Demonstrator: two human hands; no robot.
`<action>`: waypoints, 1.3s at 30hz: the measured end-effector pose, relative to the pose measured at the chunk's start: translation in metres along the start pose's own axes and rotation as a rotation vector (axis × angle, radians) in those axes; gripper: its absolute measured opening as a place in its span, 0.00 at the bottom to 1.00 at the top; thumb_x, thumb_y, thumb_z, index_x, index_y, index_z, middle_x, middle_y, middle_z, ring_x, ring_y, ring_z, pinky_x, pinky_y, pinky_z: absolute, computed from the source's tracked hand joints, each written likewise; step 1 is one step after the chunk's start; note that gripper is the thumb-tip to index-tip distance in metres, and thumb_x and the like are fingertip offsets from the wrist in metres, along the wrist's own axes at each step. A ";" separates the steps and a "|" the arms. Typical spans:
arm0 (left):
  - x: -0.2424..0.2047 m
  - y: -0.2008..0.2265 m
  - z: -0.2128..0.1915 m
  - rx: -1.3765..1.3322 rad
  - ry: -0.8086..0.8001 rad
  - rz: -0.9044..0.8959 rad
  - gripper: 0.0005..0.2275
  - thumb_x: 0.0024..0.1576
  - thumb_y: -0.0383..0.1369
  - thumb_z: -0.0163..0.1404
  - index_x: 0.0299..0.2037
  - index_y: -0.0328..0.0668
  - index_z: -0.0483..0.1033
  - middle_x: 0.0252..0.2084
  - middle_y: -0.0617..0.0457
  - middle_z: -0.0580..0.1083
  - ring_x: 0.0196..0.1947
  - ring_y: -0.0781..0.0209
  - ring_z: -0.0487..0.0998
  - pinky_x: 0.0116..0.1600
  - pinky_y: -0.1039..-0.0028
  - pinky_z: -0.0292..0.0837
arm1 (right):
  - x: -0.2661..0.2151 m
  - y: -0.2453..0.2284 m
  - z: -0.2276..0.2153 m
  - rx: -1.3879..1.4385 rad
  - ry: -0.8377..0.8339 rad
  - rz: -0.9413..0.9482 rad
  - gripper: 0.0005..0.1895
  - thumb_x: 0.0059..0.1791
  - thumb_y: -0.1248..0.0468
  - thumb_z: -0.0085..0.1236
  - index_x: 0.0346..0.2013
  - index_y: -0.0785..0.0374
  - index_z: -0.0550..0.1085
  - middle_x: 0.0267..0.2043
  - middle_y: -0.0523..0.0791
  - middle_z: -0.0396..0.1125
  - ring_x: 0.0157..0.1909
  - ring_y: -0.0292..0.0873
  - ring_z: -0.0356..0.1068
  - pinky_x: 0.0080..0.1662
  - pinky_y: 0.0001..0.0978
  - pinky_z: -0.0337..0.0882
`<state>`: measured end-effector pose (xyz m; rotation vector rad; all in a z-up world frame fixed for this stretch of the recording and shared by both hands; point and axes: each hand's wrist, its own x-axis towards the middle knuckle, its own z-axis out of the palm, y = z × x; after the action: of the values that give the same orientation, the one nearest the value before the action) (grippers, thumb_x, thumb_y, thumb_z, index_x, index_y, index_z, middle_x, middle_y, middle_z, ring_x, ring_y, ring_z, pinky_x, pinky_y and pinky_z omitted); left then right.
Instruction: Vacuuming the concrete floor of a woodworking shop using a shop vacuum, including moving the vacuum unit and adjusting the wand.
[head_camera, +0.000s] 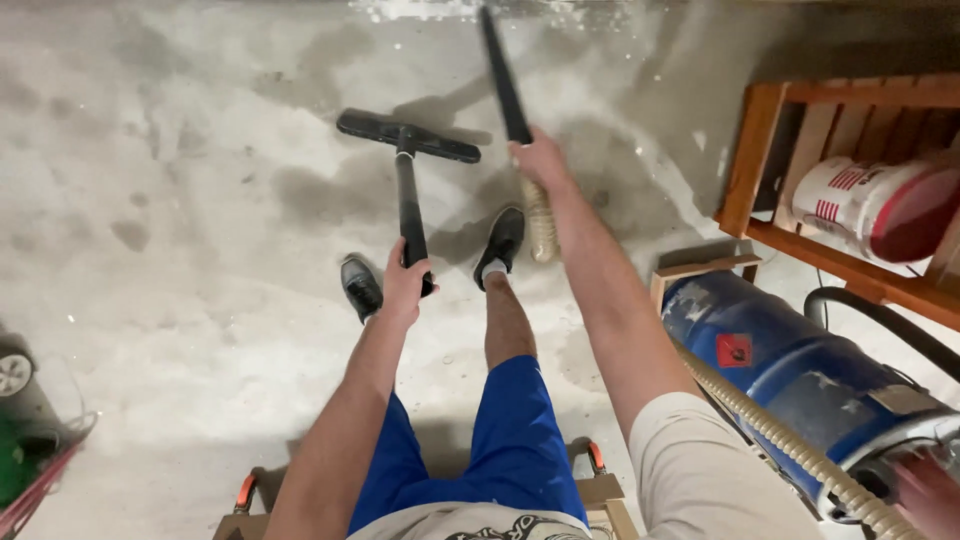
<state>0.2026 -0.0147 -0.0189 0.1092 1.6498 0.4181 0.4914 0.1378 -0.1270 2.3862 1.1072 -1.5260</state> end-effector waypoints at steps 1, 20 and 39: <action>-0.009 0.005 -0.003 -0.009 -0.004 -0.010 0.35 0.57 0.25 0.52 0.76 0.45 0.51 0.50 0.37 0.67 0.30 0.54 0.78 0.33 0.65 0.86 | -0.016 -0.019 0.010 -0.021 -0.050 -0.022 0.37 0.52 0.45 0.54 0.72 0.56 0.63 0.67 0.59 0.64 0.71 0.60 0.61 0.68 0.53 0.63; -0.024 -0.007 -0.032 -0.069 0.015 -0.082 0.36 0.58 0.26 0.54 0.77 0.44 0.50 0.62 0.32 0.59 0.35 0.49 0.79 0.36 0.62 0.87 | -0.025 -0.024 0.026 0.000 -0.029 -0.009 0.39 0.51 0.41 0.54 0.74 0.48 0.59 0.68 0.56 0.64 0.71 0.57 0.61 0.69 0.49 0.61; 0.033 -0.034 -0.004 0.034 0.101 0.016 0.33 0.56 0.27 0.54 0.73 0.44 0.55 0.48 0.38 0.66 0.28 0.51 0.79 0.30 0.62 0.85 | -0.005 -0.038 0.053 -0.142 -0.154 -0.178 0.40 0.52 0.39 0.46 0.76 0.50 0.53 0.63 0.58 0.69 0.67 0.60 0.67 0.66 0.51 0.67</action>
<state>0.2002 -0.0370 -0.0613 0.1282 1.7563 0.4134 0.4270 0.1402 -0.1382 2.0884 1.3726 -1.5930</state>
